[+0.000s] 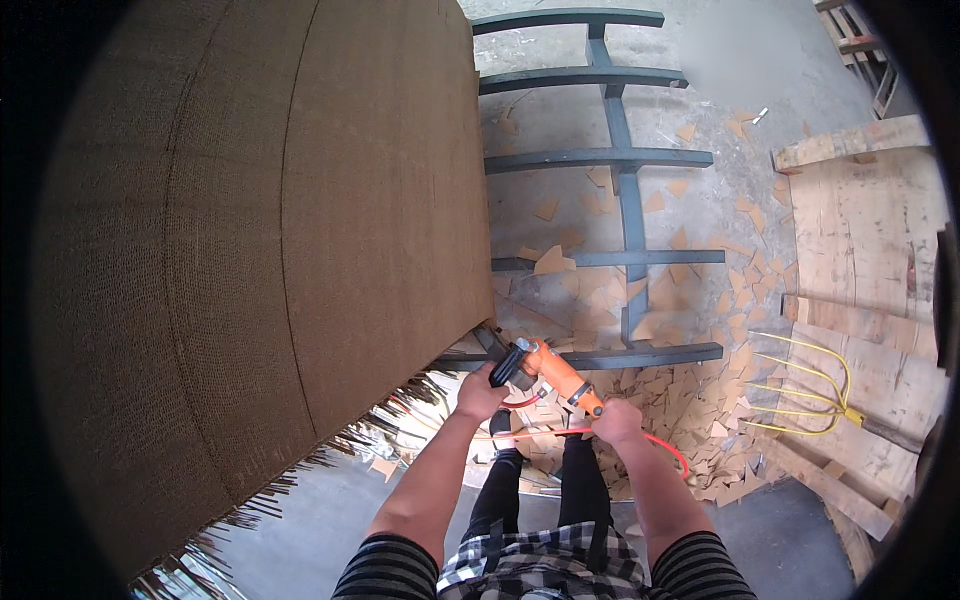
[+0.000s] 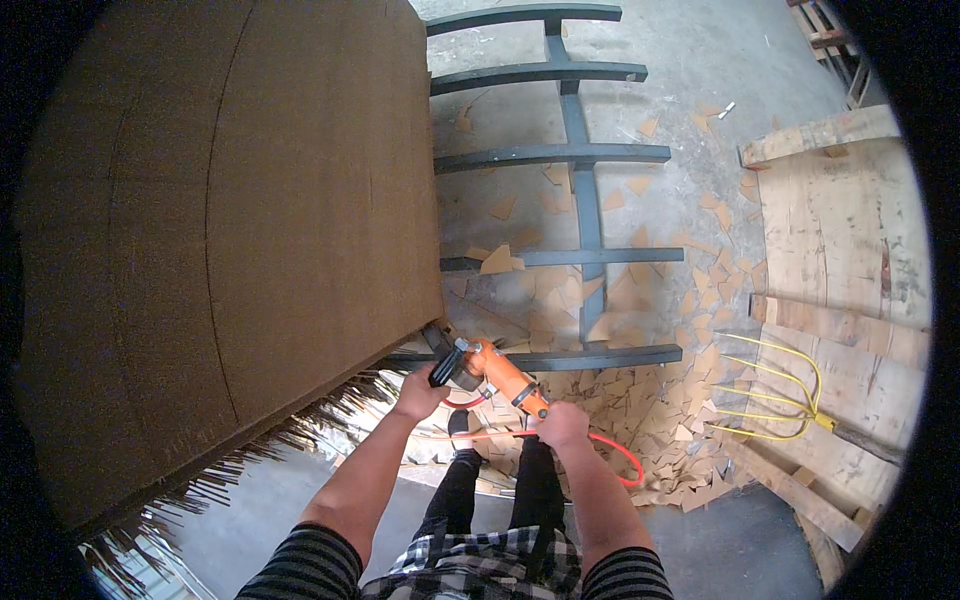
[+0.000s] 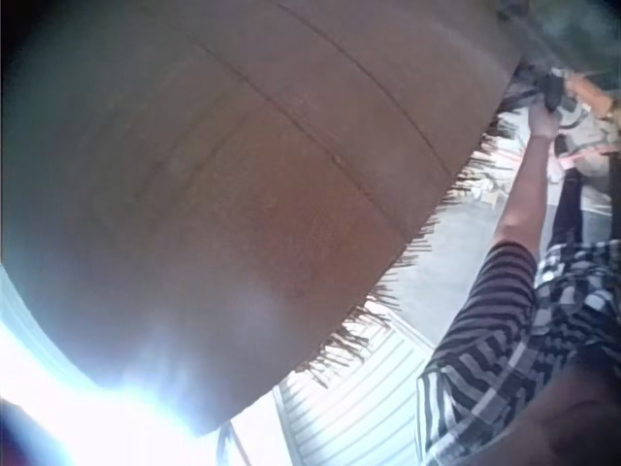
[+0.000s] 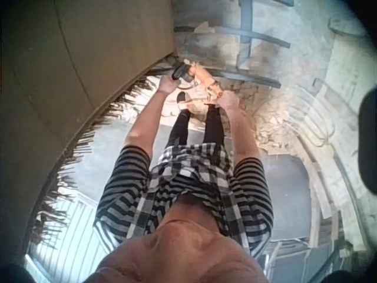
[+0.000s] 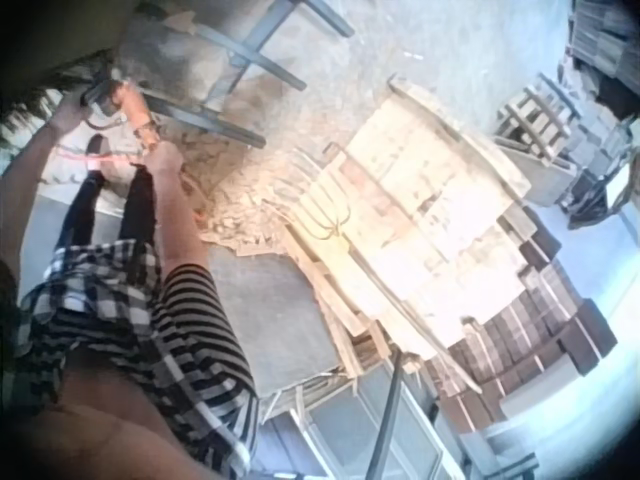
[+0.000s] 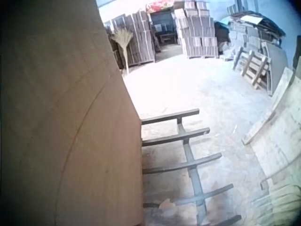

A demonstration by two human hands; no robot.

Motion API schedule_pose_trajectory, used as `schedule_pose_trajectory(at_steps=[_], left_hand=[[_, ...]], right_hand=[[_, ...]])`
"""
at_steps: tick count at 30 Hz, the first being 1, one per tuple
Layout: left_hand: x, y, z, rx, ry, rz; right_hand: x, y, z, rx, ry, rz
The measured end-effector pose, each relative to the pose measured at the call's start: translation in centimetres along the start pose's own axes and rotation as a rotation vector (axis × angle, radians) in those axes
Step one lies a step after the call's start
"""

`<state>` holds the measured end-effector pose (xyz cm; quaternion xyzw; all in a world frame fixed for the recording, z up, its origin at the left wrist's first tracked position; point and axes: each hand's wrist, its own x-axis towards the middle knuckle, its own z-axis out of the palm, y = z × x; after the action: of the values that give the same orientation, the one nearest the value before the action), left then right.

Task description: The person uses a pneumatic oscillating tool to cut a stack of large cardboard sheets. They repeatedly reposition the tool and the stack to continue cutting along the edges.

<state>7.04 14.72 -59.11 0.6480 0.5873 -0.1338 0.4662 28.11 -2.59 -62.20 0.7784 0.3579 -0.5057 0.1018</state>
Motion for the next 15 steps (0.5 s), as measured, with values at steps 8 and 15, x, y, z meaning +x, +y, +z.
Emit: schedule_pose_trajectory(at_steps=[8, 15], left_hand=[[-1.8, 1.3, -1.1, -0.019, -0.027, 0.099], [-19.3, 12.7, -8.0, -0.227, -0.550, 0.017]], right_hand=[[-4.0, 0.8, 1.0, 0.082, 0.049, 0.004], [-17.8, 6.5, 2.9, 0.153, 0.197, -0.199]])
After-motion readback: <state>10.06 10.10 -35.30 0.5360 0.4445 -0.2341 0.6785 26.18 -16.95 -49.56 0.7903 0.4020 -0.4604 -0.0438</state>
